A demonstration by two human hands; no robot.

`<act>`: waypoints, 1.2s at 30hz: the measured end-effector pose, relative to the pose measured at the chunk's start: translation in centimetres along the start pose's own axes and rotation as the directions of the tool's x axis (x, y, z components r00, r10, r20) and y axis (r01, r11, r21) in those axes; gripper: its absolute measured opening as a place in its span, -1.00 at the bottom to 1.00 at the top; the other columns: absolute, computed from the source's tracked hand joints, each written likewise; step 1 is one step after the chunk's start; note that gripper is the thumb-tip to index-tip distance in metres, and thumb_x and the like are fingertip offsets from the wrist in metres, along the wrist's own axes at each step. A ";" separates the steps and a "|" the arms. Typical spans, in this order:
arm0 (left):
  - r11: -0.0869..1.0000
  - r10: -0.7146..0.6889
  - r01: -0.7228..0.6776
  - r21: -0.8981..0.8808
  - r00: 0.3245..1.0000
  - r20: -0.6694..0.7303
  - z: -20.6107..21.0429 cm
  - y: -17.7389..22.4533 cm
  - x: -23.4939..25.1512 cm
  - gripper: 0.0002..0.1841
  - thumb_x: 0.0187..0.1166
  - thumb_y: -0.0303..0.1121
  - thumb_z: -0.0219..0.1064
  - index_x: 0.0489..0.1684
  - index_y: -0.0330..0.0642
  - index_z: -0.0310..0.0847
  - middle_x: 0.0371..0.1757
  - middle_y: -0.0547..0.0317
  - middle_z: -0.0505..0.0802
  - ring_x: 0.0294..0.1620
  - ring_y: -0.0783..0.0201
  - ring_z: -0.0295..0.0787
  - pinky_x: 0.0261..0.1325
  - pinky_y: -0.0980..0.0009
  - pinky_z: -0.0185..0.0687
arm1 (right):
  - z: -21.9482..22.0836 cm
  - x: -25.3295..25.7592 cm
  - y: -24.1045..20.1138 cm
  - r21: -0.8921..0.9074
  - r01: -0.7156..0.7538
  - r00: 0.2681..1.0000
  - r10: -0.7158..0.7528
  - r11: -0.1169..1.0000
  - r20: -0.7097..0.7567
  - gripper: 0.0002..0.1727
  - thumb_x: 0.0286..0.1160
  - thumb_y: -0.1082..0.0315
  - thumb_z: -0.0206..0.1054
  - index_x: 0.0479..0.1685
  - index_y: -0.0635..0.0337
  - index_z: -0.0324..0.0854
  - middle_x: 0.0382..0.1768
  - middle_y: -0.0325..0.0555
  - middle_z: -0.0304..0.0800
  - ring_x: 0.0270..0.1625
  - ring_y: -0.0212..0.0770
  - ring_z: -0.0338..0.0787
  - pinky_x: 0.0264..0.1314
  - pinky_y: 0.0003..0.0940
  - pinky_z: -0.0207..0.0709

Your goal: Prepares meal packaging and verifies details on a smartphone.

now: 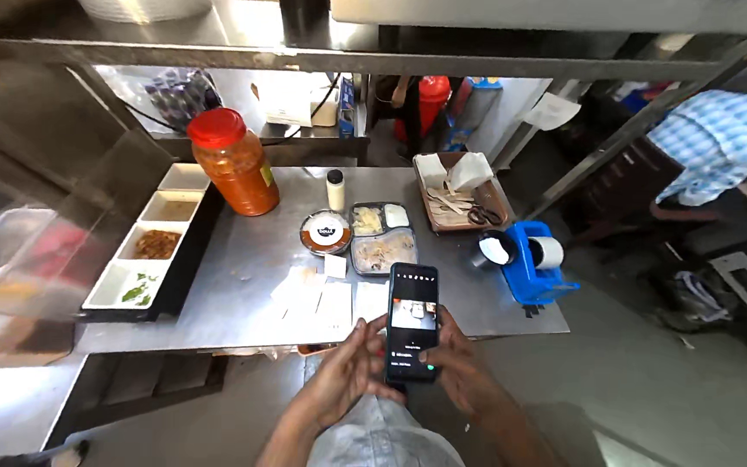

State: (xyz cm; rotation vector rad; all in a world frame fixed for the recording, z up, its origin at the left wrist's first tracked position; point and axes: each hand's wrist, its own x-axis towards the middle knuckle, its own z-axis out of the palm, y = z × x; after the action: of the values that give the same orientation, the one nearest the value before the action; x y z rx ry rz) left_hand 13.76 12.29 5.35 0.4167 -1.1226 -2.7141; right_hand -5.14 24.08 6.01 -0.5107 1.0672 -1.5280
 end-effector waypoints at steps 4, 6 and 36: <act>0.998 -0.048 0.045 -0.042 0.997 -0.061 1.3 -0.5 0.7 -0.28 0.84 0.20 -0.25 0.91 0.03 -0.12 0.56 -0.12 0.61 0.41 -0.17 0.71 0.22 -0.26 0.75 | -0.1 -0.2 0.7 -0.097 0.029 0.993 -0.040 0.995 -0.111 0.05 0.13 0.68 0.39 0.77 0.27 -0.13 0.36 0.24 0.65 0.29 0.06 0.80 0.31 -0.02 0.76; 0.996 -0.072 0.065 -0.053 0.989 -0.132 1.9 -0.6 1.2 -0.34 0.87 0.12 -0.27 0.85 -0.03 -0.01 0.48 -0.10 0.68 0.32 -0.10 0.77 0.11 -0.15 0.82 | 0.0 -0.4 0.8 -0.158 0.051 0.986 -0.075 0.986 -0.149 0.06 0.07 0.65 0.40 0.77 0.32 -0.10 0.35 0.17 0.68 0.27 -0.02 0.82 0.27 -0.08 0.79; 0.988 -0.058 0.028 -0.154 0.979 -0.193 2.6 -1.3 5.2 -0.35 0.87 0.18 -0.29 0.64 -0.06 0.35 0.24 -0.05 0.82 0.04 0.06 0.89 -0.19 0.14 0.88 | -2.0 -0.1 -2.2 -0.564 0.037 0.975 -0.153 0.825 -0.160 0.06 0.26 0.57 0.35 0.88 0.37 -0.18 0.66 0.04 0.42 0.48 -0.26 0.67 0.37 -0.34 0.69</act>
State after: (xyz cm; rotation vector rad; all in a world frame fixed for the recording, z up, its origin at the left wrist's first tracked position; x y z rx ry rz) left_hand 7.90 13.55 5.18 0.6760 -0.8598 -2.6983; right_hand -7.94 24.71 6.93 -0.8365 1.6884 -1.3556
